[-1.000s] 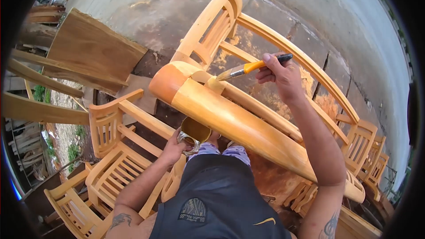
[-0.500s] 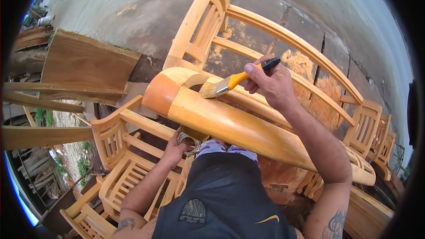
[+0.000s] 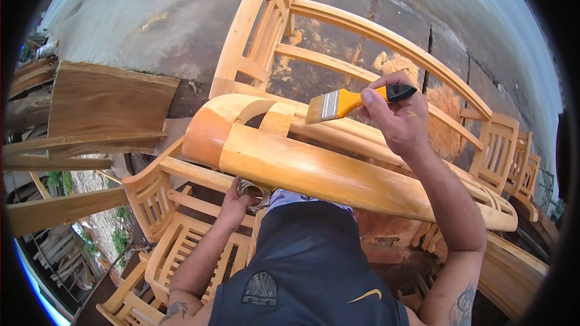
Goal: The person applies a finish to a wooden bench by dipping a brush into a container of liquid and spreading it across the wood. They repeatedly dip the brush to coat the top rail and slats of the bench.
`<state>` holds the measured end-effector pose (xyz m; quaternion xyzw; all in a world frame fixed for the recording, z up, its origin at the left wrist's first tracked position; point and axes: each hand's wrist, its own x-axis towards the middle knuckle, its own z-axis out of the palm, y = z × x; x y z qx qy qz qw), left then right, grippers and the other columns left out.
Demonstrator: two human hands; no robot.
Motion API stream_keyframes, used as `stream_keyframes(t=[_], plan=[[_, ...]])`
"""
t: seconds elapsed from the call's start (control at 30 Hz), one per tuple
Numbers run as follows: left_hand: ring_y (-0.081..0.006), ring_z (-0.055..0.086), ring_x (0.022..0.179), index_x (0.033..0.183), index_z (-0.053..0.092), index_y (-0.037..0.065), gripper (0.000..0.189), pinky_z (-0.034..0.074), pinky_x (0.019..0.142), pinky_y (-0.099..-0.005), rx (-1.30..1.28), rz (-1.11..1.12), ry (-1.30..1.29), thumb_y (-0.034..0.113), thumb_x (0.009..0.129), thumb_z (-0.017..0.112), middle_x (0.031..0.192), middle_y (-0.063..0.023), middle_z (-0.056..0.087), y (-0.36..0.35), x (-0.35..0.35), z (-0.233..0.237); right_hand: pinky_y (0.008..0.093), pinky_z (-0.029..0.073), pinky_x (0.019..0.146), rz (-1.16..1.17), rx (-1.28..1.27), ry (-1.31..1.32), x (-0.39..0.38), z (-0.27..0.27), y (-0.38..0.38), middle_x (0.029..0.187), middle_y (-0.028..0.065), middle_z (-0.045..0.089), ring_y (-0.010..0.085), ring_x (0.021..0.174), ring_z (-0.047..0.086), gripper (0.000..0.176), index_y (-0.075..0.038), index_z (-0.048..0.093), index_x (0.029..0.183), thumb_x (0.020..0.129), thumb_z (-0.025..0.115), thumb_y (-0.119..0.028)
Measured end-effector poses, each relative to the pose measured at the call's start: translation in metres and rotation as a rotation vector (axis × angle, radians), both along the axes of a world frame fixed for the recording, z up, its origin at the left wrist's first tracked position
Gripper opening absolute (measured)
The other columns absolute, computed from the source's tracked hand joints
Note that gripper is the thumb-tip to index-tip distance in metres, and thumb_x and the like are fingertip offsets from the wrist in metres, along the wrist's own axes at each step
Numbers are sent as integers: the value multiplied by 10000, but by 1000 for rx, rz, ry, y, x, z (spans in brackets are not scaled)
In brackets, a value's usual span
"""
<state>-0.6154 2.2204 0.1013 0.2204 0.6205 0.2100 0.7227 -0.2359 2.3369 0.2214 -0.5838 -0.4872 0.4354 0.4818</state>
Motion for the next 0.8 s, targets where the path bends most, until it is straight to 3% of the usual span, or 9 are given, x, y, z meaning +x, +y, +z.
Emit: stream_keyframes(t=[0.07, 0.2, 0.4, 0.57, 0.7, 0.8], plan=[[-218, 697, 1008, 1489, 394, -24, 716, 585, 871, -315, -5, 9, -17, -119, 797, 550, 1136, -136, 691, 2, 3, 1, 255, 549, 613, 103, 229, -297, -1, 6, -11, 824, 62, 701, 99, 710, 694, 220, -22, 641, 996, 896, 814, -115], [-224, 698, 1027, 1428, 441, -24, 642, 591, 885, -326, -9, -13, -23, -120, 801, 542, 1144, -137, 690, 6, 6, 2, 319, 553, 599, 235, 479, -474, -16, -2, -18, 818, 112, 672, 235, 684, 702, 273, -45, 635, 979, 826, 855, -95], [-224, 693, 1036, 1418, 454, -19, 638, 591, 887, -327, 2, -29, -3, -128, 795, 538, 1161, -135, 681, 7, 8, 3, 340, 555, 600, 179, 554, -469, -18, 15, -23, 838, 121, 674, 261, 698, 699, 283, -49, 627, 961, 811, 863, -96], [-220, 692, 1031, 1435, 444, -24, 655, 588, 883, -323, 4, -33, -5, -127, 795, 535, 1157, -136, 677, 7, 9, 3, 347, 543, 575, 304, 436, -557, -13, 9, -23, 813, 110, 666, 256, 668, 687, 262, -56, 621, 950, 819, 843, -98], [-214, 693, 1020, 1456, 427, -28, 669, 588, 870, -317, 15, -30, -31, -121, 801, 528, 1160, -137, 674, 5, 10, 2, 339, 533, 554, 168, 559, -477, -17, 18, -16, 764, 86, 634, 230, 637, 678, 236, -68, 610, 925, 837, 826, -105], [-210, 695, 1009, 1487, 393, -34, 700, 587, 861, -312, 0, -29, 18, -113, 805, 529, 1163, -137, 674, 2, 9, -2, 327, 533, 546, 256, 452, -475, -22, 4, -15, 763, 77, 639, 207, 640, 684, 231, -71, 608, 907, 831, 826, -87]])
